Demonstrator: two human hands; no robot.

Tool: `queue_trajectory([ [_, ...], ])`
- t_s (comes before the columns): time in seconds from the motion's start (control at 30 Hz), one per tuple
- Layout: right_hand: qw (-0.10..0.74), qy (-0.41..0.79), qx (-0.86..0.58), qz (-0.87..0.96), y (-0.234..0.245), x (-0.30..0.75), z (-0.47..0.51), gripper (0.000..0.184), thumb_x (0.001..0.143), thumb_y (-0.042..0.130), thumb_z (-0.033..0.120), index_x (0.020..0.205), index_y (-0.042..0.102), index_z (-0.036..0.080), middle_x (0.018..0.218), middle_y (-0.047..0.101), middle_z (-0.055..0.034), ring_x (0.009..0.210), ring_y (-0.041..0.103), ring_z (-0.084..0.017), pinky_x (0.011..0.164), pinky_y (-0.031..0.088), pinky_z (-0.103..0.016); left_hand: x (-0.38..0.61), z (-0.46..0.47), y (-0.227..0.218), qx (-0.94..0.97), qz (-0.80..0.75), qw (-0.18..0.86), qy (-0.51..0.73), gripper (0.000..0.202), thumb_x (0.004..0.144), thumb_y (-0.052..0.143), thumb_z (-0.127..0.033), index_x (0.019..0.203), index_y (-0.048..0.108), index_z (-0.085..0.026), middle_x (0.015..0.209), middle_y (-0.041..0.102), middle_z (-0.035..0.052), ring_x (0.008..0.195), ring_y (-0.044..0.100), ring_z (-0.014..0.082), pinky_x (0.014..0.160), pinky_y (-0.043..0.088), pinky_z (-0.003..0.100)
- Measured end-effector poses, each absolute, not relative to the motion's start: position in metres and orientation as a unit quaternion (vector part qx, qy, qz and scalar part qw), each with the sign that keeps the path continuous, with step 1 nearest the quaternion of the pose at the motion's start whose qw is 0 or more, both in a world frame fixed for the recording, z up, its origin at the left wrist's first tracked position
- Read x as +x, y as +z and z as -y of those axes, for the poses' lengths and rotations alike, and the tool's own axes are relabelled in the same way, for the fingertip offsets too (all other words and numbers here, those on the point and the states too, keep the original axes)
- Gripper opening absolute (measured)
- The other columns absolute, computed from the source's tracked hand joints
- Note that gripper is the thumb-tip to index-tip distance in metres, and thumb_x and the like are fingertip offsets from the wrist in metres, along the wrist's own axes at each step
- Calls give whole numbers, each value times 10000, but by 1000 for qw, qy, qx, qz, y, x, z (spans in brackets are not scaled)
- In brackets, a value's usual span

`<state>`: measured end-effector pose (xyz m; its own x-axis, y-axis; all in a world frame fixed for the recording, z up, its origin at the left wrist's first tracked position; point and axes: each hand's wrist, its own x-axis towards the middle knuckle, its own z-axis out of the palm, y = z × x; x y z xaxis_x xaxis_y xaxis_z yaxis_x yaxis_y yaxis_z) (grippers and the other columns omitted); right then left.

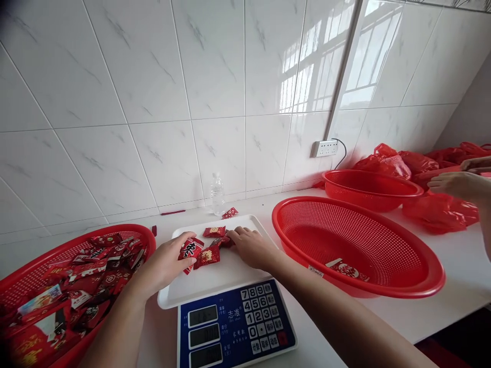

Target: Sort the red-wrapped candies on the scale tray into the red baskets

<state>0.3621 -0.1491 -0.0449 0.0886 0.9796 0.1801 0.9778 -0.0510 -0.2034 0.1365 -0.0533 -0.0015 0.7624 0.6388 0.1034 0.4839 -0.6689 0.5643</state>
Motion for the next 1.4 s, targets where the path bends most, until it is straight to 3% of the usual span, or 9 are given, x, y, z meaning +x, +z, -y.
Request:
queue_trajectory([
  [0.2, 131, 0, -742, 657, -56, 371, 151, 295, 965, 593, 339, 1218, 600, 187, 1241, 611, -89, 1029, 632, -217, 870, 546, -430, 140, 52, -2, 905, -330, 250, 102, 474, 860, 519, -240, 1334, 499, -252, 1257, 664, 85, 943, 692, 243, 803, 500, 331],
  [0.33, 147, 3, -746, 649, -49, 370, 154, 312, 973, 578, 345, 1247, 586, 195, 1270, 599, -94, 1055, 625, -223, 895, 534, -445, 141, 50, -5, 906, -330, 249, 87, 521, 853, 525, -227, 1372, 480, -243, 1366, 601, 95, 1043, 667, 255, 842, 497, 331],
  [0.5, 130, 21, -712, 690, -35, 360, 148, 490, 932, 601, 473, 1366, 532, 257, 1382, 551, -123, 1190, 560, -296, 972, 485, -481, 140, 49, -7, 913, -347, 200, 76, 544, 851, 545, -220, 1391, 481, -225, 1342, 622, 99, 1155, 615, 278, 879, 481, 345],
  [0.67, 102, 0, -711, 696, -37, 356, 140, 286, 968, 584, 352, 1203, 610, 189, 1242, 613, -88, 1054, 623, -222, 899, 528, -446, 138, 52, -4, 919, -339, 190, 68, 583, 859, 594, -298, 1423, 468, -220, 1434, 558, 96, 1276, 538, 284, 991, 443, 372],
  [0.9, 116, -62, -760, 636, -32, 371, 155, 273, 972, 582, 329, 1201, 608, 182, 1222, 623, -85, 1038, 631, -216, 877, 541, -428, 139, 51, -9, 931, -300, 201, 46, 578, 858, 602, -289, 1422, 492, -231, 1517, 470, 61, 1374, 443, 258, 1111, 372, 396],
  [1.07, 133, -113, -832, 526, -8, 410, 188, 370, 1037, 306, 263, 1236, 602, 163, 1202, 656, -158, 1147, 578, -313, 837, 529, -457, 138, 52, -10, 927, -322, 189, 40, 624, 854, 606, -302, 1453, 452, -214, 1531, 449, 87, 1388, 429, 283, 1098, 392, 415],
  [1.17, 110, -99, -859, 489, -6, 431, 203, 395, 997, 302, 212, 1184, 637, 120, 1115, 688, -198, 1137, 571, -397, 826, 504, -574, 138, 52, -8, 922, -336, 187, 37, 629, 859, 605, -315, 1459, 442, -226, 1513, 474, 97, 1379, 442, 305, 1073, 413, 429],
  [1.27, 90, -69, -860, 497, -14, 430, 203, 393, 956, 409, 222, 1297, 594, 157, 1317, 610, -195, 1319, 425, -453, 967, 352, -727, 139, 52, -9, 920, -340, 189, 40, 618, 856, 614, -317, 1447, 457, -227, 1493, 499, 106, 1367, 458, 317, 1057, 426, 425],
  [1.4, 92, 4, -784, 614, -25, 387, 183, 515, 966, 507, 402, 1465, 448, 288, 1570, 368, -90, 1463, 253, -337, 1145, 260, -583, 140, 51, -10, 920, -339, 189, 44, 605, 851, 623, -311, 1431, 474, -226, 1486, 508, 109, 1358, 472, 306, 1057, 424, 412],
])
